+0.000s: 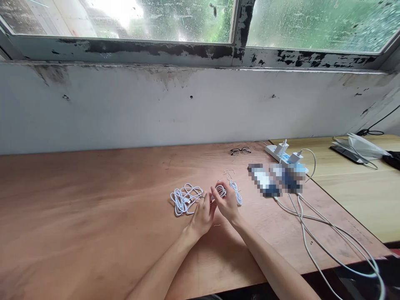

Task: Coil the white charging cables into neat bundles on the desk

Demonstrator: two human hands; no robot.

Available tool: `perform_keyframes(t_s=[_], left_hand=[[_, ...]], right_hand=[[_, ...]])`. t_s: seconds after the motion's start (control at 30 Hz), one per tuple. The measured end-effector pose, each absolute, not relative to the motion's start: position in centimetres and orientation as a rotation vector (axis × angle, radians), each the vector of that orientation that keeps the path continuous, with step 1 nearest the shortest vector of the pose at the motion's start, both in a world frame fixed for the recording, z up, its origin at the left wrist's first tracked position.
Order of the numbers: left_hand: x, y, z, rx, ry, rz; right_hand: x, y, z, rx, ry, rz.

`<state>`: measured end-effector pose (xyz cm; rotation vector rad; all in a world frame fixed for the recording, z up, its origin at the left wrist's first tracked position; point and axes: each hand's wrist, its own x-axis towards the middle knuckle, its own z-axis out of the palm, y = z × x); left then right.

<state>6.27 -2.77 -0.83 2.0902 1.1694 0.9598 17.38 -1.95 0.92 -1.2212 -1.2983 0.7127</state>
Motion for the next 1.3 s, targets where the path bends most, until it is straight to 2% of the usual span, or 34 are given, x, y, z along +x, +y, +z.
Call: perform_keyframes(t_s=[0.27,0.4,0.47,0.6,0.73,1.07,1.3], left_hand=[[5.1,-1.9,-1.0,2.046,0.956,0.947],[4.7,-1.7,-0.4,1.868,1.120,0.989],[4.6,-1.8,-0.1,1.770,1.209,0.979],[4.5,-1.9,0.3,1.708,1.252,1.014],[4.5,-1.9,0.2,1.715,1.289,1.005],[4.3,-1.9,-0.1,1.734,1.373,0.876],[4.2,-1.7,-0.9,1.707,1.357,0.949]], right_hand=[[17.2,-1.6,2.1,-1.234,-1.633,0.641],[17.9,0.5,3.6,-1.098,-1.747,0.802],[19.3,2.4,3.5,-1.139,-1.631,0.746],[23.7,6.4,0.9,-1.508,-1.428,0.440],[27.4,8.5,-3.1,-1.907,-1.484,0.240],[28.5,9.7,-5.7,-1.976,-1.523,0.175],[28.7,9.5,-6.2,-1.896,-1.564,0.191]])
